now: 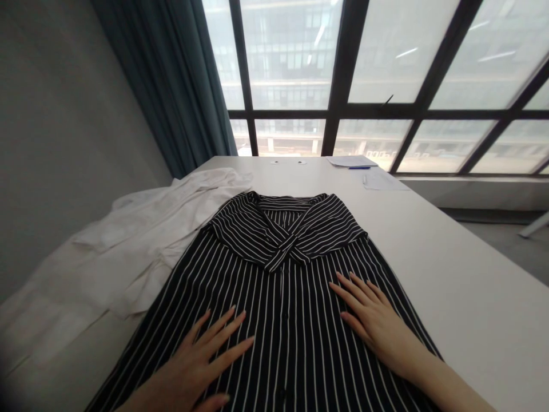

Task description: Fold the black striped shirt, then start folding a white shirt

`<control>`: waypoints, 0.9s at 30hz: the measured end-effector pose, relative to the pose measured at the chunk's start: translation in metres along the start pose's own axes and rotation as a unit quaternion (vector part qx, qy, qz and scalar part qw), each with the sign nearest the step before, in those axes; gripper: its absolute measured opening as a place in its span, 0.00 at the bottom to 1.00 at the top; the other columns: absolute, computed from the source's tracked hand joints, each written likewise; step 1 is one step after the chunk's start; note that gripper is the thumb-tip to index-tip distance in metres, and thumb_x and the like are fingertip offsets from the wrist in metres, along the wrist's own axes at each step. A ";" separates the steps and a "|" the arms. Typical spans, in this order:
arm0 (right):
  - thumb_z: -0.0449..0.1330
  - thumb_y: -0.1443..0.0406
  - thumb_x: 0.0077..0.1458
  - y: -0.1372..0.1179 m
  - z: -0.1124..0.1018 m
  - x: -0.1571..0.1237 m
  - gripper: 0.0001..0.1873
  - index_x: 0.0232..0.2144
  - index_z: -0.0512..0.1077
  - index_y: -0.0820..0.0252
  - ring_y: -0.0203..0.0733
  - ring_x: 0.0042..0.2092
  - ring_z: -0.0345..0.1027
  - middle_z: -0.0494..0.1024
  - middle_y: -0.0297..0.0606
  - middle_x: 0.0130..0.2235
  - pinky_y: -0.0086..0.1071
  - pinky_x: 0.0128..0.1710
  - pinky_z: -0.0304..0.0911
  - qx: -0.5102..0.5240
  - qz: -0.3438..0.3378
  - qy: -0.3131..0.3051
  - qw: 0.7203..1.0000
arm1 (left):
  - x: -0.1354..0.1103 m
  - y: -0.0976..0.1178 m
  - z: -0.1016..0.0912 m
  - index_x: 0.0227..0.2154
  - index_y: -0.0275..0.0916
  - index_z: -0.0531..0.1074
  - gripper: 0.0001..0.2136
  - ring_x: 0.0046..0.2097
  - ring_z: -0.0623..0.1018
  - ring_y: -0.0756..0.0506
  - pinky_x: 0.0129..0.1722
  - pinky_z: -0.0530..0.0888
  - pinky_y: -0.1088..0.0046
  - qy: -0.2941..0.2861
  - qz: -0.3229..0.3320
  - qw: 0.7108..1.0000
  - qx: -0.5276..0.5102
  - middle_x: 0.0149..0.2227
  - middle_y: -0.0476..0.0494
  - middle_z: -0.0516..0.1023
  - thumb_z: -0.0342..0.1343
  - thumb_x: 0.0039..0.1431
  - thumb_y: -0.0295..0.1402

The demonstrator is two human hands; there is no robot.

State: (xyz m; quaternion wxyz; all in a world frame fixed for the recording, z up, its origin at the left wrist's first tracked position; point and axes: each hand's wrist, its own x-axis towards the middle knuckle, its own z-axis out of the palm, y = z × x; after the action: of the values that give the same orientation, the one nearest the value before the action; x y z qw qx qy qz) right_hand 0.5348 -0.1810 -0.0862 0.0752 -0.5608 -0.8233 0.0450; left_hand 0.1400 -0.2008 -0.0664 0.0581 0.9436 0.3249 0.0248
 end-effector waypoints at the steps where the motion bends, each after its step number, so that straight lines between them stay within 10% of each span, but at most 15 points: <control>1: 0.46 0.49 0.65 0.006 0.001 -0.004 0.30 0.66 0.53 0.41 0.52 0.68 0.44 0.54 0.31 0.68 0.58 0.64 0.50 -0.003 0.006 0.004 1.000 | -0.009 -0.001 0.004 0.68 0.55 0.41 0.38 0.66 0.59 0.31 0.58 0.65 0.41 0.019 -0.009 1.000 0.008 0.68 0.42 0.52 0.56 0.60 0.44; 7: 0.47 0.45 0.62 0.032 0.004 -0.005 0.32 0.63 0.62 0.49 0.56 0.67 0.50 0.59 0.38 0.66 0.58 0.61 0.56 -0.019 0.032 0.041 0.998 | -0.027 -0.012 -0.005 0.67 0.52 0.52 0.28 0.65 0.64 0.37 0.57 0.71 0.54 0.050 -0.037 0.998 0.022 0.67 0.46 0.59 0.50 0.65 0.41; 12: 0.48 0.49 0.64 -0.013 -0.014 0.020 0.29 0.63 0.62 0.50 0.54 0.67 0.49 0.59 0.38 0.67 0.55 0.63 0.55 0.027 -0.038 0.022 0.999 | 0.016 -0.044 -0.013 0.60 0.43 0.65 0.20 0.65 0.63 0.38 0.61 0.66 0.53 0.092 -0.083 0.991 0.043 0.64 0.40 0.63 0.47 0.67 0.35; 18: 0.51 0.53 0.65 -0.073 -0.015 0.024 0.29 0.66 0.54 0.39 0.53 0.68 0.45 0.54 0.31 0.68 0.57 0.64 0.52 0.079 -0.116 -0.072 0.987 | 0.017 -0.056 0.003 0.67 0.50 0.50 0.29 0.67 0.58 0.32 0.59 0.63 0.45 0.057 -0.110 0.988 0.096 0.68 0.38 0.56 0.47 0.66 0.47; 27: 0.49 0.52 0.65 -0.067 0.001 0.006 0.32 0.67 0.43 0.33 0.57 0.68 0.45 0.50 0.28 0.68 0.64 0.62 0.50 0.045 -0.106 -0.071 0.991 | -0.037 -0.046 0.004 0.68 0.52 0.45 0.33 0.67 0.58 0.35 0.61 0.63 0.53 0.077 -0.098 0.985 0.121 0.69 0.41 0.50 0.46 0.64 0.52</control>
State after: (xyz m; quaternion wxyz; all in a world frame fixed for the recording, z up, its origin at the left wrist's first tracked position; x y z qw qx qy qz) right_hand 0.4711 -0.2004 -0.0760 0.0455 -0.4615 -0.8787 0.1134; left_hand 0.0832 -0.1882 -0.0769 -0.0799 0.9025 0.4200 0.0523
